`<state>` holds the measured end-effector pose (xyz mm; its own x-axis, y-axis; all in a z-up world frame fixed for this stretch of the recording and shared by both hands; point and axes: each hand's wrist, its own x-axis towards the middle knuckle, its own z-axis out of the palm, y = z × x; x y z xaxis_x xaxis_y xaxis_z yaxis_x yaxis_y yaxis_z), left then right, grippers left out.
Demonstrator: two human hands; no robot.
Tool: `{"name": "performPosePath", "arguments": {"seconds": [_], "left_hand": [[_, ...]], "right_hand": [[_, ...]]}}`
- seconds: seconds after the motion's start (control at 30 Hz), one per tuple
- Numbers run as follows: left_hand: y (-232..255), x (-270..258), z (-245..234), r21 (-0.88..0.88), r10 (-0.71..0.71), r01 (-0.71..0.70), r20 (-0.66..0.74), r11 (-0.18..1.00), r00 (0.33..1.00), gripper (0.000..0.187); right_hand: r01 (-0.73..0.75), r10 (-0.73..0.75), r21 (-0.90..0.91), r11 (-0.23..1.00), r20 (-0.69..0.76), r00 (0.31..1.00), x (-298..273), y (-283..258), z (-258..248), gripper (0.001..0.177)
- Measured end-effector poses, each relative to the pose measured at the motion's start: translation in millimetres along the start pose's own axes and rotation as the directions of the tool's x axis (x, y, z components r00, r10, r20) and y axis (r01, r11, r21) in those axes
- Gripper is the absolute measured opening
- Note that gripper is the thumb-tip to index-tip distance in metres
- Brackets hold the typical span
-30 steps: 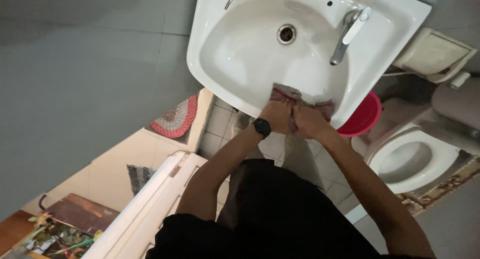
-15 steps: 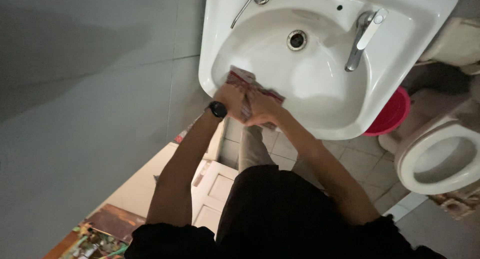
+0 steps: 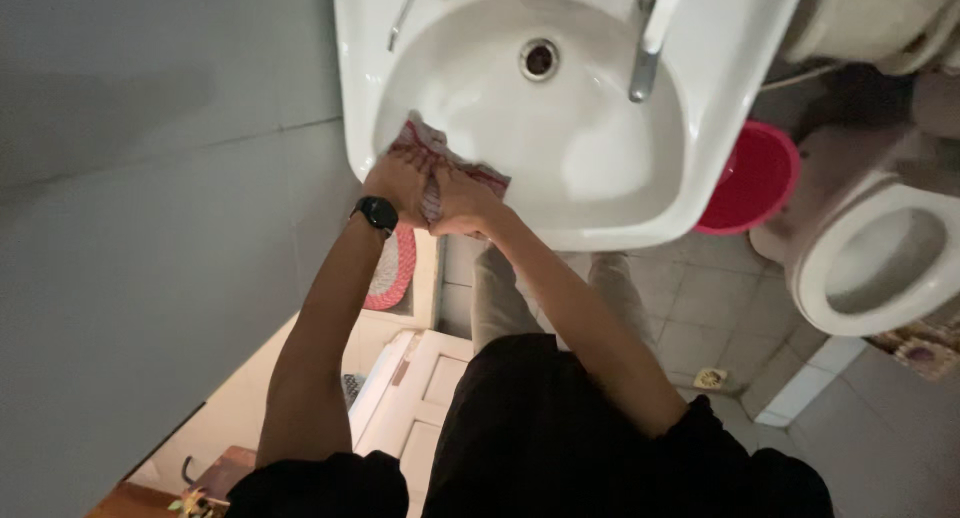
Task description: The person wipes the basin and faucet of a white bathroom sink with a cloth, cleaning the various surfaces and fixtures.
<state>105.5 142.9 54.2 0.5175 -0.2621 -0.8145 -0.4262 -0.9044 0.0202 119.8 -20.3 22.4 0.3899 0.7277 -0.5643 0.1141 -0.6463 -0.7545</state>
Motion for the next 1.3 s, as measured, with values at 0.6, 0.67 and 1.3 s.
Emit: {"name": "performPosePath", "arguments": {"seconds": [0.6,0.67,1.3], "left_hand": [[290,96,-74,-0.617,-0.128,-0.246,-0.497,0.748,0.858,0.046],[315,97,-80,-0.592,-0.249,-0.256,-0.637,0.764,0.729,0.064],[301,120,-170,-0.439,-0.267,-0.140,-0.738,0.888,0.619,0.078]], "right_hand": [[0.003,-0.222,-0.895,0.446,-0.108,0.969,-248,164,-109,0.055],[0.022,-0.296,-0.920,0.391,-0.103,0.950,-268,164,-124,0.063],[-0.090,-0.130,-0.342,0.935,-0.567,0.813,-266,145,-178,0.071]]}}
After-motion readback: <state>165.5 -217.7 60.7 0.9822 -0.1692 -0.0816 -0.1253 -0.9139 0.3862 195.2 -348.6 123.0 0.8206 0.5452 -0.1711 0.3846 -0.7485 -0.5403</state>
